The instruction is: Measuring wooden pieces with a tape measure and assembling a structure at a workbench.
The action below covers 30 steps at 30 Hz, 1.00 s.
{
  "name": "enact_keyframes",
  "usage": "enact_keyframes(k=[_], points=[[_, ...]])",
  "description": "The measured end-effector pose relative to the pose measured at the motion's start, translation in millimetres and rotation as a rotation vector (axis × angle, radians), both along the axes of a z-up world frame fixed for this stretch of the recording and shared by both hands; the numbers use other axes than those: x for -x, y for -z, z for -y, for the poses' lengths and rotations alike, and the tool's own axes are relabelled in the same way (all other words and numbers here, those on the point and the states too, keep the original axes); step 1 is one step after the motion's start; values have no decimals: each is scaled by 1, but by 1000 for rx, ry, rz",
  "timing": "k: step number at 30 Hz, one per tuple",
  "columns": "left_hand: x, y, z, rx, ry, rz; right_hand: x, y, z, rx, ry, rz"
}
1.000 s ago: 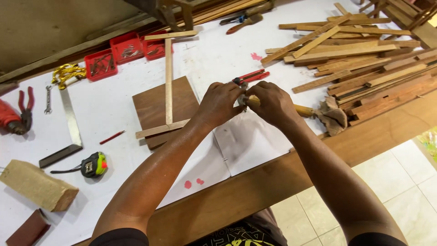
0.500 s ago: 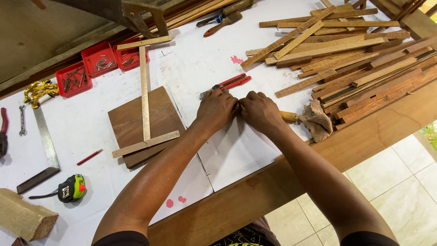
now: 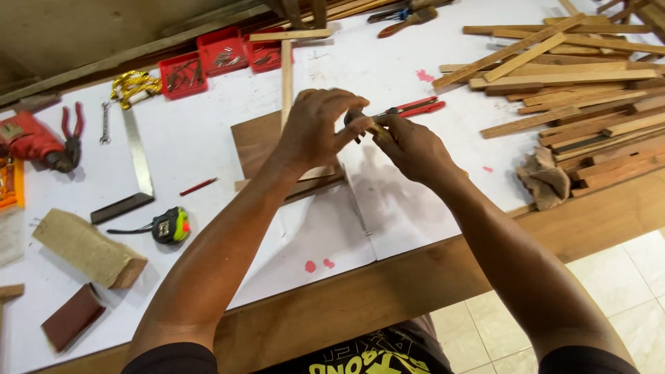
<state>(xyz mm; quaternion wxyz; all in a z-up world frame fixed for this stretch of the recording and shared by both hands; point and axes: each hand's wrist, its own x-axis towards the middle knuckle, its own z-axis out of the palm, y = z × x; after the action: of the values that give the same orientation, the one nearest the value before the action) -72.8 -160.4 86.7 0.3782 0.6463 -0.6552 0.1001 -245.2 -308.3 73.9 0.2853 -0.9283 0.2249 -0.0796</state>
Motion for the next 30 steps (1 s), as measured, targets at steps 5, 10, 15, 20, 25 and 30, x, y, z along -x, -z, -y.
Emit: enact_keyframes(k=[5, 10, 15, 20, 25, 30], points=[[-44, 13, -95, -128, -179, -143, -50, -5, -62, -105, -55, -136], [-56, 41, -144, -345, -263, 14, -70, -12, -104, -91, -77, -201], [-59, 73, -145, -487, -276, -15, -76, -3, -110, -34, -55, -267], [-59, 81, -143, -402, -240, 11, -78, -8, -116, -36, -22, -351], [-60, 75, -140, -430, -208, -27, -83, -9, -114, -73, -24, -367], [-61, 78, -139, -403, -194, -18, -85, -12, -114, -57, -20, -408]])
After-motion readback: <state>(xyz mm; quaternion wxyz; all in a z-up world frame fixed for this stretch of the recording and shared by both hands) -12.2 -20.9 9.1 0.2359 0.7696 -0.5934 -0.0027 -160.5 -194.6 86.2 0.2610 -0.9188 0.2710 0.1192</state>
